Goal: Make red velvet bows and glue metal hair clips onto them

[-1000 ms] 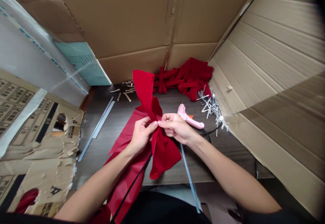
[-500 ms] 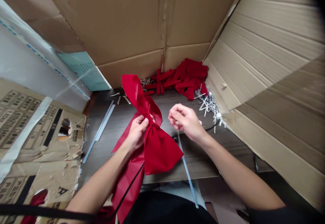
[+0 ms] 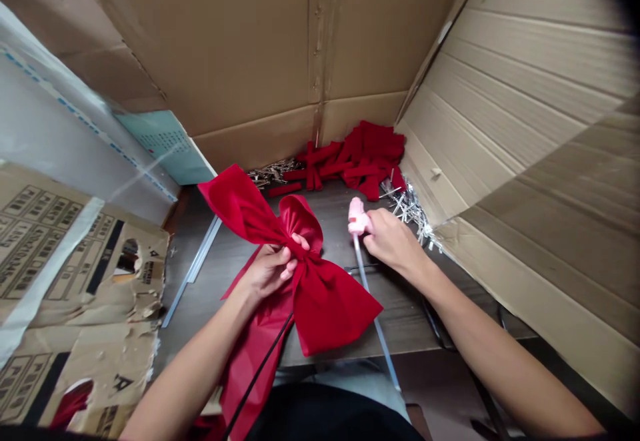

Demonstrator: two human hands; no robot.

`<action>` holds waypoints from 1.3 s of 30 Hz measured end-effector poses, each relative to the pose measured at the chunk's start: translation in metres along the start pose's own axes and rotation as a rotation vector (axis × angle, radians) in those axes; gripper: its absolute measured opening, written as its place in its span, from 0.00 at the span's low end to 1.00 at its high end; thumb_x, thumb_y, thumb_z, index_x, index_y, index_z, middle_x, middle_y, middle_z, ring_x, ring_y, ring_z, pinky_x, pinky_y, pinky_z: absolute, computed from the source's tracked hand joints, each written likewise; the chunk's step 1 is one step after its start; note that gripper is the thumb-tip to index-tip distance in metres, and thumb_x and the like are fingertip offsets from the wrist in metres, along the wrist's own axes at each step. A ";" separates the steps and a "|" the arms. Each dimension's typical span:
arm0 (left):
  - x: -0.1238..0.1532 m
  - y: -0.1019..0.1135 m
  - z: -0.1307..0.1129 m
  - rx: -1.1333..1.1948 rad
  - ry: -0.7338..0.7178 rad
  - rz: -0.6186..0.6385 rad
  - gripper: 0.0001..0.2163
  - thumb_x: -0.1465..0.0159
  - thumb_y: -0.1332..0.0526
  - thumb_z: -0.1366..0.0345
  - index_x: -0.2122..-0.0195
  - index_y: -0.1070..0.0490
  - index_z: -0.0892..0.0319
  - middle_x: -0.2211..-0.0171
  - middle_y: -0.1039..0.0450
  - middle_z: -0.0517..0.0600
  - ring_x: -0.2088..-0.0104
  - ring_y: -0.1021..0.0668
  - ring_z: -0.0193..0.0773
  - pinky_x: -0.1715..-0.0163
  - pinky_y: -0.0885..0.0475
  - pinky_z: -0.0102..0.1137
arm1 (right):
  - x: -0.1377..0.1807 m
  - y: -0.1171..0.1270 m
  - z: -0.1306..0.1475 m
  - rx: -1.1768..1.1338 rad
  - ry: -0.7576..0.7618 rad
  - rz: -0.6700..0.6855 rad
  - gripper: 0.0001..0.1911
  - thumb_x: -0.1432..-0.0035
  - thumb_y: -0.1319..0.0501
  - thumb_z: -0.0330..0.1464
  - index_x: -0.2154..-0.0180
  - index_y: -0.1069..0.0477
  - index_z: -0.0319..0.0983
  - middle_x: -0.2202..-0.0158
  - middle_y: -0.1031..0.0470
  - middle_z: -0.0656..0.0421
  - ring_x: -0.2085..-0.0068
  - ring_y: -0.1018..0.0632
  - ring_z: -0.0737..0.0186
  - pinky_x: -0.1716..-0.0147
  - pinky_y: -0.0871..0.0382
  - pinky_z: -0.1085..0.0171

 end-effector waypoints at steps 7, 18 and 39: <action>0.003 0.001 0.004 -0.048 0.020 -0.022 0.19 0.58 0.24 0.59 0.71 0.26 0.65 0.77 0.26 0.49 0.87 0.39 0.21 0.91 0.47 0.18 | 0.015 0.050 0.005 -1.120 -0.322 0.021 0.14 0.45 0.41 0.41 0.63 0.29 0.36 0.75 0.29 0.57 0.80 0.33 0.64 0.83 0.43 0.65; 0.006 0.003 0.009 -0.096 0.061 -0.008 0.21 0.58 0.25 0.54 0.72 0.24 0.66 0.90 0.38 0.43 0.92 0.43 0.21 0.92 0.52 0.19 | 0.059 0.071 0.076 -1.183 -0.170 0.458 0.15 0.42 0.41 0.41 0.72 0.26 0.37 0.81 0.29 0.59 0.81 0.32 0.67 0.82 0.40 0.66; 0.005 0.009 0.016 -0.124 0.132 -0.040 0.25 0.63 0.24 0.52 0.71 0.27 0.65 0.88 0.34 0.45 0.92 0.42 0.23 0.92 0.53 0.20 | 0.052 0.075 0.080 -1.097 -0.068 0.441 0.14 0.41 0.43 0.35 0.75 0.27 0.37 0.83 0.32 0.62 0.82 0.34 0.70 0.82 0.41 0.67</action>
Point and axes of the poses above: each hand's wrist, its own x-axis away from the middle knuckle, its own y-axis out of the back of the hand, z = x × y, the point moved 4 cm from there along -x, towards the middle knuckle
